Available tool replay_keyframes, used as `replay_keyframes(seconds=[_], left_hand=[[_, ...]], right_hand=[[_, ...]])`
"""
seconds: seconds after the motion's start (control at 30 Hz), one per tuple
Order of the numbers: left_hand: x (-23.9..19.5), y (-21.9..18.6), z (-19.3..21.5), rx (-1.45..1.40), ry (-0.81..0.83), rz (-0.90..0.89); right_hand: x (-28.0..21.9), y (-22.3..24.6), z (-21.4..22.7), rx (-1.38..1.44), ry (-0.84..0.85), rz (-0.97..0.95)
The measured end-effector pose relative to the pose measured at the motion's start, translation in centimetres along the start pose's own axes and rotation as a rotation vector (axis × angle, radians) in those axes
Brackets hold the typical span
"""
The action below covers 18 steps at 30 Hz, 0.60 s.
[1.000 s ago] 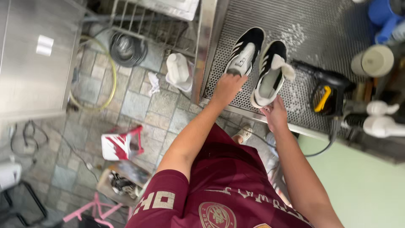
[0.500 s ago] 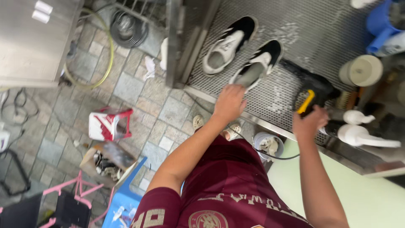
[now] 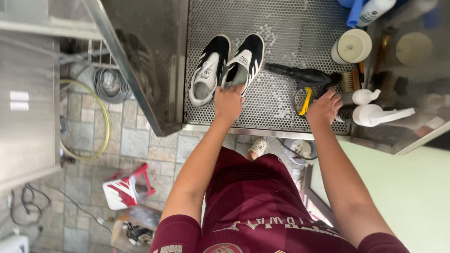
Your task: The person cleans a pair of black and white sneakers and a pair of colorful sneakers using a high-pressure water spray gun. They systematically spray the uppers, soles, and interiors of the shoes on a metal grate, then rinse them under a running tap in a stainless steel sink.
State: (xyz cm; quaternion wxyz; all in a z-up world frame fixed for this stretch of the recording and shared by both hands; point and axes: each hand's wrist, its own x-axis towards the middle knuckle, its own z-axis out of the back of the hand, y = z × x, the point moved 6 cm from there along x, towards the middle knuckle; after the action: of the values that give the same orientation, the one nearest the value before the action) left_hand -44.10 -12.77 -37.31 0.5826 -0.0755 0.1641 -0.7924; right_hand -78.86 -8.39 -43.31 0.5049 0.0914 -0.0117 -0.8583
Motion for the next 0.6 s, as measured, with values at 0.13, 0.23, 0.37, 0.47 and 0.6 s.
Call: replay_keyframes(seconds=[0.13,0.23,0.37,0.47,0.6], left_hand=[[3.7,1.4,0.8,0.007,0.015,-0.092],[6.5,2.2,0.3,0.005,-0.006,-0.144],[9.6,5.0,1.0,-0.140,-0.084,-0.092],[12.0,7.8,1.0,-0.247,0.055,0.086],[14.0,9.6,0.9,-0.467,0.028,0.079]], right_hand=[[-2.3,0.2,3.7,0.285,0.227,0.099],[-6.0,-1.4,3.2,0.603,0.419,-0.052],[-12.1,-2.4,1.8,1.225,0.538,-0.146],[-16.2,-0.1,3.6,1.486,0.621,-0.156],[-19.4,2.2,7.3,1.656,0.734,-0.222]])
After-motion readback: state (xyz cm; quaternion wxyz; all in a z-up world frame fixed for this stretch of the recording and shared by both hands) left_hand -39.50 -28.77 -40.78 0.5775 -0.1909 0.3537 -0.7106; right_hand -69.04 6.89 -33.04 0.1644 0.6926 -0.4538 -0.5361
